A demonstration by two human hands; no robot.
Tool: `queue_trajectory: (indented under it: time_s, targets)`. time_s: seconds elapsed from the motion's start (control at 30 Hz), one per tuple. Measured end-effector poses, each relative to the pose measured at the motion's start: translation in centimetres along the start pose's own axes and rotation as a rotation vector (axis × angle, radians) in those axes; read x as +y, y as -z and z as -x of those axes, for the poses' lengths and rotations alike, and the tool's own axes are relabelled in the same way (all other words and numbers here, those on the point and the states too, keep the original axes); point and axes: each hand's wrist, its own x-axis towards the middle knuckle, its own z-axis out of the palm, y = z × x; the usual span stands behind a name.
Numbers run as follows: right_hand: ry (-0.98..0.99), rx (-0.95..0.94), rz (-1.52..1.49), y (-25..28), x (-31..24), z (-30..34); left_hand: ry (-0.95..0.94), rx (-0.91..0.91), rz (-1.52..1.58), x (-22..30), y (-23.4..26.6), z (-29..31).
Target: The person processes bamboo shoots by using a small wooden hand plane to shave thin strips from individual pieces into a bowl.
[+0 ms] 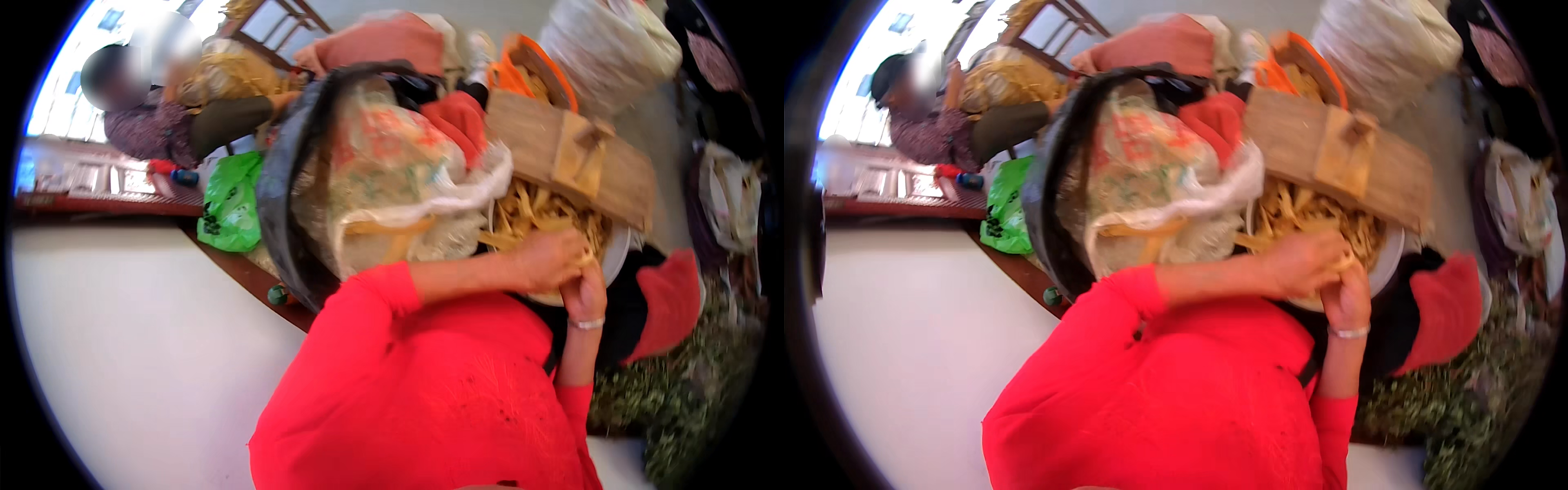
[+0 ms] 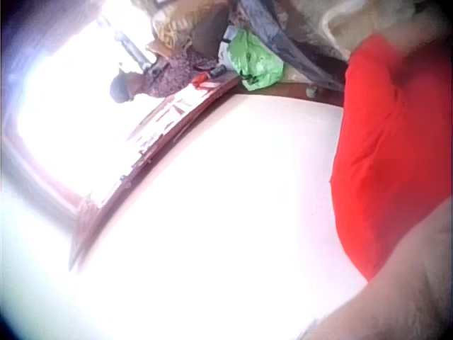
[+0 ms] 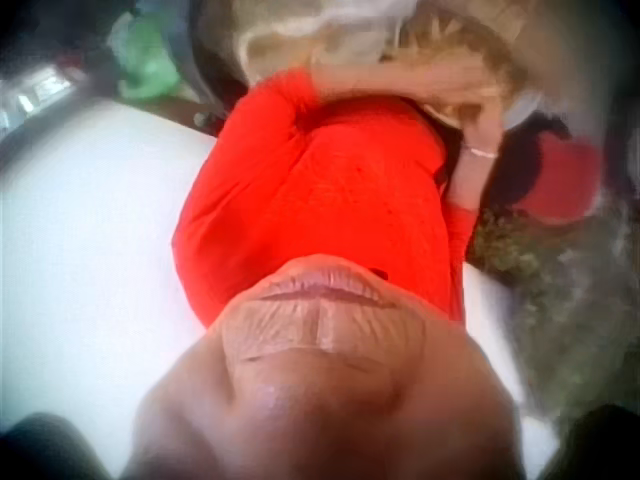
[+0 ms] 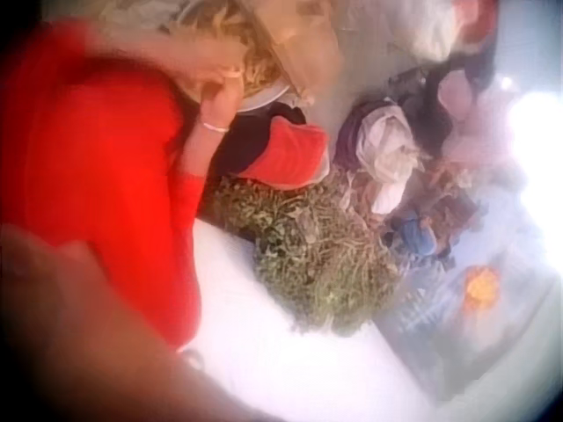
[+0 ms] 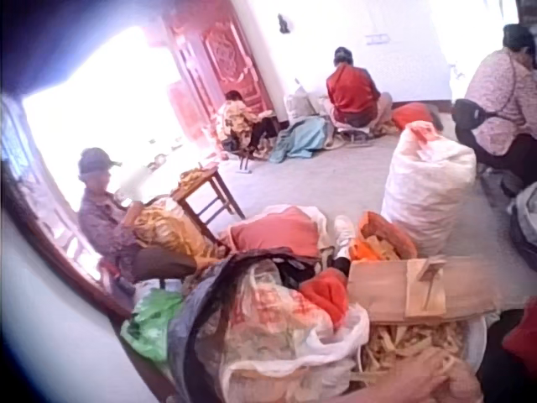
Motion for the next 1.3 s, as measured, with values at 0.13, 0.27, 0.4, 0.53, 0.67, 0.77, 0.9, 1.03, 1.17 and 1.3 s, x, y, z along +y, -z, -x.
queue_trajectory:
  time_s: [0.13,0.27,0.4,0.53,0.67,0.77,0.9,1.03,1.17,1.3]
  targets:
    - [0.326,0.158,0.947,0.2,0.4,-1.0,-0.045,0.108,-0.09,-1.2,1.0,-1.2]
    - [0.467,0.101,0.761,-2.1,-0.8,-1.2,-0.047,0.134,0.015,-1.2,1.9,-2.2]
    - [0.17,-0.138,0.097,-2.3,-1.0,0.6,-0.259,0.178,-0.49,1.3,2.2,-1.6]
    - [0.131,0.159,0.313,0.4,-1.4,1.5,-0.122,0.026,-0.309,0.8,1.4,-0.1]
    - [0.095,0.24,0.613,1.5,-4.0,2.8,0.016,-0.065,-0.26,1.9,5.8,-1.9]
    - [0.06,0.106,0.29,1.9,-4.3,1.8,-0.074,0.017,-0.217,2.9,6.2,-2.9]
    - [-0.094,0.078,0.499,1.8,-1.5,0.3,-0.096,0.051,-0.219,3.1,6.9,-5.5]
    - [-0.008,-0.142,0.406,-4.2,-1.7,2.2,0.055,0.108,-0.128,-0.4,5.4,-6.4]
    - [0.457,0.096,0.606,-4.8,-3.1,0.5,0.405,-0.165,0.962,0.8,3.4,-4.9]
    - [0.875,0.214,1.077,-3.6,-3.4,-1.9,0.283,-0.259,0.976,1.7,3.2,-4.1]
